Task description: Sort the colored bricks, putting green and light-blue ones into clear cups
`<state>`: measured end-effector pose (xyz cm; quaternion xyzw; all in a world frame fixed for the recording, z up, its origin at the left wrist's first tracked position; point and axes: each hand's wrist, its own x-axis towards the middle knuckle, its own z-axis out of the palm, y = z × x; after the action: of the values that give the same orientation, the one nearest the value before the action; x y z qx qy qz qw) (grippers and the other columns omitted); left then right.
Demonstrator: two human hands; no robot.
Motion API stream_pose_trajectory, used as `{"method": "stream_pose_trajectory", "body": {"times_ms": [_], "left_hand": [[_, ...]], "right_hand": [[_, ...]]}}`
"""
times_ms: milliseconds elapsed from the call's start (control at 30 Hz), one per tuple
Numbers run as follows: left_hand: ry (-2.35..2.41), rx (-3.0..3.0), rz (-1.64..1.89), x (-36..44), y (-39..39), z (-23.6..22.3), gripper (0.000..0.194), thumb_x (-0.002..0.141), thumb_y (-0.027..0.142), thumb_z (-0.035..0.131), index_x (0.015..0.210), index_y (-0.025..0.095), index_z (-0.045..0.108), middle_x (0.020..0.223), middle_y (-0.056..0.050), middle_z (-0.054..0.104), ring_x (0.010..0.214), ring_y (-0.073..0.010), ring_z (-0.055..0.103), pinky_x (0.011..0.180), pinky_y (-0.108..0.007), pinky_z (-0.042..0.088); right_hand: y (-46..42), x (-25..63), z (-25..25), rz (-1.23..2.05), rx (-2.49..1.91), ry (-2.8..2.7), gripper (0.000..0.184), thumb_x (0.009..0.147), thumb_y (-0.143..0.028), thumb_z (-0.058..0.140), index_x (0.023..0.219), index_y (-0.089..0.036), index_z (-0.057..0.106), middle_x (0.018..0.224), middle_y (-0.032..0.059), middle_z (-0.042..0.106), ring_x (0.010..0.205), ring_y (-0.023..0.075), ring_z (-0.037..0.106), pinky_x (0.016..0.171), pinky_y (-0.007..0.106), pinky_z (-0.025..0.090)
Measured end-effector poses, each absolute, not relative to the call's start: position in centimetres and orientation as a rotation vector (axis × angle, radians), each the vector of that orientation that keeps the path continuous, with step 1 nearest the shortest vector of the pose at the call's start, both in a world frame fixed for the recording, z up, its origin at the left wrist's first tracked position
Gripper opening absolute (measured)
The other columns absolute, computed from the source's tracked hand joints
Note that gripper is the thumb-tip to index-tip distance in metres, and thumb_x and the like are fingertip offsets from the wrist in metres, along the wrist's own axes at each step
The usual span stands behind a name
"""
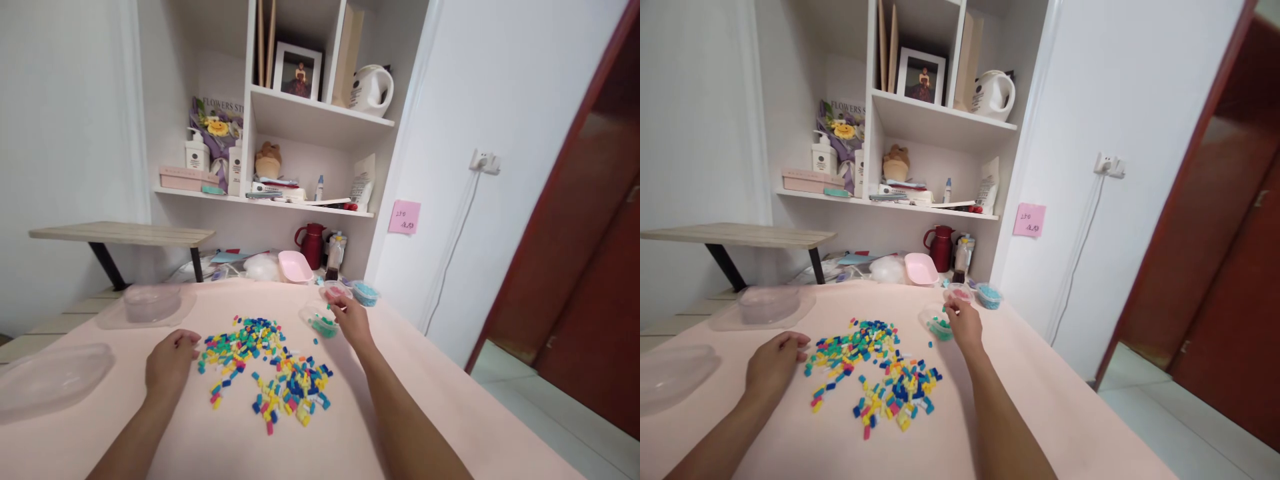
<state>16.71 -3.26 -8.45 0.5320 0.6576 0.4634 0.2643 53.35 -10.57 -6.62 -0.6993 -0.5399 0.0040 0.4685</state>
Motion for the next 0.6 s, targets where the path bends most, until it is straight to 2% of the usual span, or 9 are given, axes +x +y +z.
{"method": "stream_pose_trajectory", "body": {"times_ms": [167,267,400,500,600], "left_hand": [[1.763,1.451,1.267,16.7,-2.9,-9.0,0.020,0.075,0.025,0.047,0.074,0.025,0.067,0.055,0.001,0.068,0.071,-0.0228,0.070,0.066,-0.031,0.043],[1.744,1.465,1.279,16.6,-2.8,-9.3,0.020,0.075,0.024,0.047,0.073,0.025,0.066,0.059,0.002,0.070,0.068,-0.0212,0.069,0.065,-0.030,0.044],[1.746,1.464,1.285,16.7,-2.8,-9.3,0.021,0.075,0.024,0.046,0.071,0.025,0.066,0.057,0.001,0.068,0.066,-0.0214,0.069,0.063,-0.030,0.043],[1.749,1.460,1.285,16.7,-2.9,-9.2,0.021,0.076,0.024,0.045,0.071,0.024,0.066,0.057,0.001,0.068,0.067,-0.0217,0.069,0.063,-0.031,0.042],[1.751,1.461,1.280,16.8,-3.1,-9.1,0.020,0.075,0.023,0.046,0.071,0.024,0.066,0.057,0.001,0.068,0.068,-0.0218,0.068,0.063,-0.030,0.042]], "right_hand": [[-10.8,53.3,-6.7,-0.019,-1.664,-1.297,0.035,0.088,-0.032,0.046,0.113,-0.020,0.067,0.094,0.0057,0.070,0.070,0.0197,0.066,0.069,0.034,0.053],[-10.9,50.9,-6.2,0.020,-1.573,-1.407,0.032,0.091,-0.029,0.045,0.108,-0.020,0.070,0.093,0.0053,0.072,0.071,0.0180,0.066,0.072,0.031,0.053],[-11.3,46.3,-6.4,0.090,-1.443,-1.775,0.021,0.089,-0.023,0.055,0.096,-0.024,0.075,0.096,0.0030,0.074,0.088,0.0180,0.066,0.084,0.028,0.049],[-11.3,43.8,-7.2,0.111,-1.447,-2.068,0.022,0.088,-0.020,0.059,0.101,-0.025,0.075,0.104,0.0038,0.073,0.101,0.0195,0.064,0.091,0.029,0.046],[-11.0,42.9,-8.0,0.124,-1.539,-2.130,0.026,0.085,-0.021,0.063,0.108,-0.027,0.074,0.110,0.0043,0.071,0.107,0.0211,0.062,0.092,0.029,0.045]]}}
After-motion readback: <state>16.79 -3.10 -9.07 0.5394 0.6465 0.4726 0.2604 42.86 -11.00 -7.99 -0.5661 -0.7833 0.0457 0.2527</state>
